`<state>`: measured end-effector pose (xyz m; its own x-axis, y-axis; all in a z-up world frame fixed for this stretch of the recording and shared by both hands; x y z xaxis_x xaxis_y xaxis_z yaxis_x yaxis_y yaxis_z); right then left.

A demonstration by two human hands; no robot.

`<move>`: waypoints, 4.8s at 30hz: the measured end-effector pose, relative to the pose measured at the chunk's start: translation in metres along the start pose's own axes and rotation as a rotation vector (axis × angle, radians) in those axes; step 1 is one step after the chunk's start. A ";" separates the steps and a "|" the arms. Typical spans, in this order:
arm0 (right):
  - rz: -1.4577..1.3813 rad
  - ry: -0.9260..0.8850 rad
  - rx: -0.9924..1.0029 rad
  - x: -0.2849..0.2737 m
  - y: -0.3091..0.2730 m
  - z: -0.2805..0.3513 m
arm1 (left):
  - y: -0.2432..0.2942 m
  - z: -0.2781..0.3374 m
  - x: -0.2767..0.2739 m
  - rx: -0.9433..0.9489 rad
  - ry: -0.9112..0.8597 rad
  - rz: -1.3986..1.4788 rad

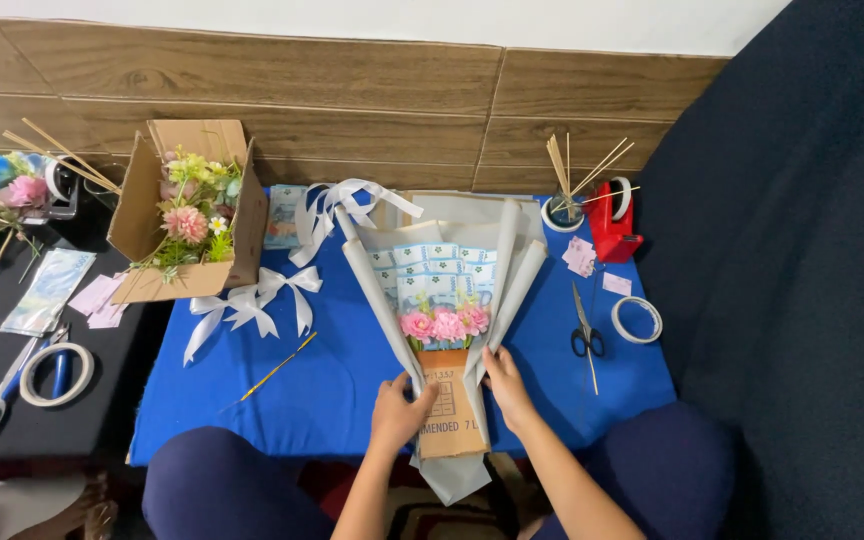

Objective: The person is wrapping a bouquet consisting of banknotes and flowers using decorative paper and adhesive tape.

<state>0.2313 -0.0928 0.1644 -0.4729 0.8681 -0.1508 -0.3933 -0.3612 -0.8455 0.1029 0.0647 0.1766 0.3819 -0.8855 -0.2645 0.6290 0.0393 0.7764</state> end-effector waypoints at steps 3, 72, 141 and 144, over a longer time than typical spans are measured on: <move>0.016 -0.019 0.006 0.002 -0.001 -0.001 | -0.001 -0.005 -0.003 0.093 0.093 0.137; 1.631 0.030 -0.751 -0.069 -0.040 -0.079 | 0.061 -0.066 -0.077 0.719 0.062 -1.374; 0.776 0.043 -0.271 -0.036 0.058 -0.032 | 0.015 -0.018 0.030 1.468 -0.173 -0.906; 1.004 -0.153 -0.240 -0.064 0.027 -0.041 | 0.016 -0.018 0.030 1.472 -0.199 -0.905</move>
<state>0.2832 -0.1439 0.1300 -0.5973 0.1473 -0.7884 0.3954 -0.8011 -0.4493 0.1369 0.0473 0.1709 0.1337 -0.4309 -0.8924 -0.5553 -0.7784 0.2927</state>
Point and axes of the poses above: each hand's wrist, its own z-axis away from the middle knuckle, its own x-axis out of the palm, y = z × x, the point moved 2 cm from there along -z, towards the middle knuckle, and after that the axes turned 13 degrees about z, right-handed, at the moved point
